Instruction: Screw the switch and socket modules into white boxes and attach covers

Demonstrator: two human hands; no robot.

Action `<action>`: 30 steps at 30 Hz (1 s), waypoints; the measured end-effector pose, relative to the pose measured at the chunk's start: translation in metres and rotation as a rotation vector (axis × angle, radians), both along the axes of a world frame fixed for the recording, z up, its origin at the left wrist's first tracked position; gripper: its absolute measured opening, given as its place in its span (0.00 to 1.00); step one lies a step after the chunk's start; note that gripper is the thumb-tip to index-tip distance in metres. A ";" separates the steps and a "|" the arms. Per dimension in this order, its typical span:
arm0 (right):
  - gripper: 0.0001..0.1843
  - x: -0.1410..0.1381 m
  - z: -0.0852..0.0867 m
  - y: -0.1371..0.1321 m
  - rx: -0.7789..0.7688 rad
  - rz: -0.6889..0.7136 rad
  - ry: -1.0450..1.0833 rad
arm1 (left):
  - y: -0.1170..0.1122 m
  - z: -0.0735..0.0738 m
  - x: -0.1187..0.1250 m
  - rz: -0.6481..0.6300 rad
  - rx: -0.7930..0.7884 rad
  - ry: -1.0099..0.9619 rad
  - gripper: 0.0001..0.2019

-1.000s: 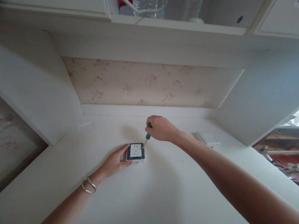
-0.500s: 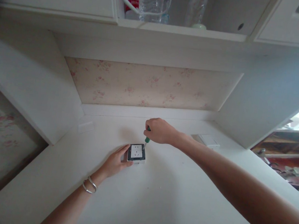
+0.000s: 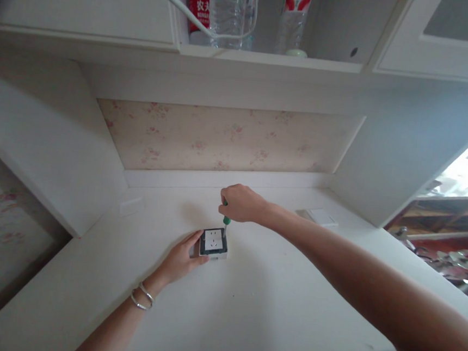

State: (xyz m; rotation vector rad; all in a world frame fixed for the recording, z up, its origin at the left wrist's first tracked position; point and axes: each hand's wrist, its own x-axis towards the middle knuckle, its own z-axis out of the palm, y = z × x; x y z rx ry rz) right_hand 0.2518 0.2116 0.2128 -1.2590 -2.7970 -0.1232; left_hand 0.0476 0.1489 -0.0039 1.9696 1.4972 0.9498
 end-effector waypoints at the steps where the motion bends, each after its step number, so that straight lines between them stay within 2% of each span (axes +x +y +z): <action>1: 0.13 -0.001 0.000 0.000 0.002 0.007 -0.001 | 0.000 0.000 0.000 0.001 -0.002 0.007 0.38; 6: 0.13 -0.001 0.001 -0.001 0.005 0.010 -0.025 | -0.003 0.007 -0.001 -0.020 0.030 0.058 0.36; 8: 0.13 0.001 0.001 -0.002 0.003 0.008 -0.020 | -0.003 0.015 -0.003 -0.023 0.070 0.073 0.30; 11: 0.13 0.004 0.002 -0.003 -0.013 0.004 -0.011 | 0.002 0.030 -0.008 -0.043 0.139 0.143 0.15; 13: 0.13 0.006 0.002 -0.004 -0.020 0.005 -0.007 | 0.007 0.042 -0.009 -0.087 0.180 0.231 0.11; 18: 0.13 0.010 0.004 -0.004 -0.018 0.012 -0.001 | 0.020 0.063 -0.006 -0.194 0.185 0.433 0.08; 25: 0.13 0.015 0.006 -0.007 -0.032 0.032 0.008 | 0.027 0.076 0.000 -0.223 0.111 0.611 0.08; 30: 0.14 0.018 0.006 -0.007 -0.040 0.025 0.010 | 0.029 0.086 0.004 -0.301 0.098 0.771 0.11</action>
